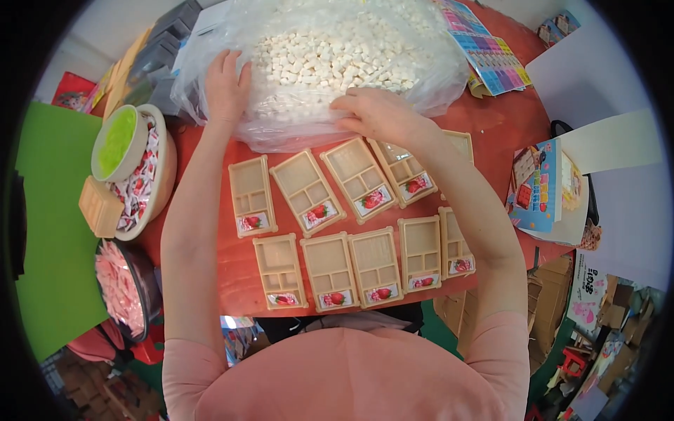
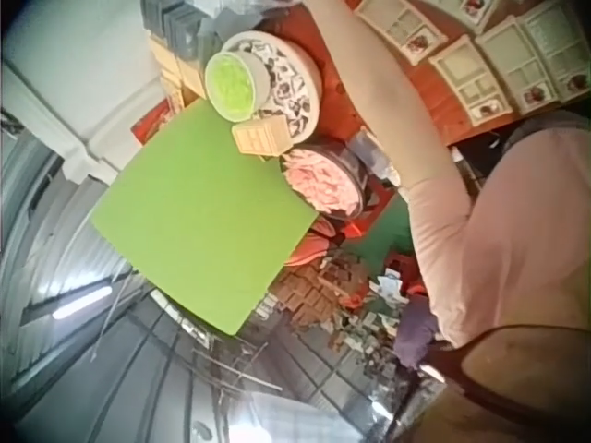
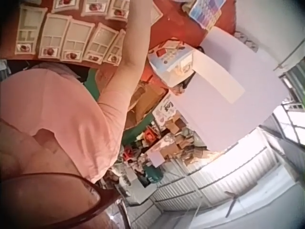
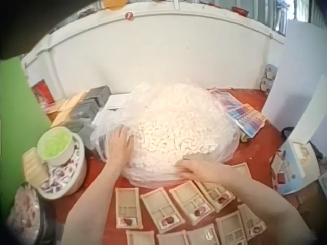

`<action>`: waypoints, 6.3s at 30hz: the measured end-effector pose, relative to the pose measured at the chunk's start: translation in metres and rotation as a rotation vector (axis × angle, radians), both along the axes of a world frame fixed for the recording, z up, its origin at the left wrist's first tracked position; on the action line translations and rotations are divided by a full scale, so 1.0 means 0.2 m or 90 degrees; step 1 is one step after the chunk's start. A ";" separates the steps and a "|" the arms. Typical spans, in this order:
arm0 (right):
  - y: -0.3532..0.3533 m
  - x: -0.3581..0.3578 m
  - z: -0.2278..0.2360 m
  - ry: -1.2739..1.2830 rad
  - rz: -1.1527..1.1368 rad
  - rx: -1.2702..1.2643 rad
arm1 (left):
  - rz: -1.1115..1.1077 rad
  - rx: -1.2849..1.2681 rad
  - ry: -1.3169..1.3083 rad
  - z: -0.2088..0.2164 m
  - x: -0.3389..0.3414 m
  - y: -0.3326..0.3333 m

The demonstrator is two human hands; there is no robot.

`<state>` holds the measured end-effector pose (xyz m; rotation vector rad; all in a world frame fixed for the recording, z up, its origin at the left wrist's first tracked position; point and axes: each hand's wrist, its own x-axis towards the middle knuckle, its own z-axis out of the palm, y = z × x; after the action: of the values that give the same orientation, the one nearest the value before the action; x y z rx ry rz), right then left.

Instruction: Packing various decorative materials and small components into plastic compartment trays on a factory workbench.

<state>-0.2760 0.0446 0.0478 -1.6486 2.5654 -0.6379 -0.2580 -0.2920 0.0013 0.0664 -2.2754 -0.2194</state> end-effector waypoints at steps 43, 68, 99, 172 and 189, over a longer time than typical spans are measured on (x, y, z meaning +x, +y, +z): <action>-0.01 0.11 -0.04 -0.014 -0.110 0.115 | -0.239 0.071 -0.630 0.19 0.31 0.42; 0.01 0.09 -0.14 0.017 -0.119 -0.017 | -0.209 0.273 -0.450 0.09 0.52 0.25; -0.39 -0.21 0.01 0.126 -0.243 -0.163 | 0.023 0.464 -0.192 0.01 1.40 0.48; -0.43 0.58 -0.11 -0.552 -0.254 -0.349 | -0.034 0.180 -0.137 -0.02 1.08 0.45; -0.24 0.63 -0.07 -0.107 -0.130 -0.124 | -0.043 0.405 -0.048 -0.01 1.18 0.38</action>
<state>-0.1503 -0.0036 0.0337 -1.3184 2.6397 -1.0232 -0.0212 -0.2155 -0.0017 0.3320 -2.1979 -0.9823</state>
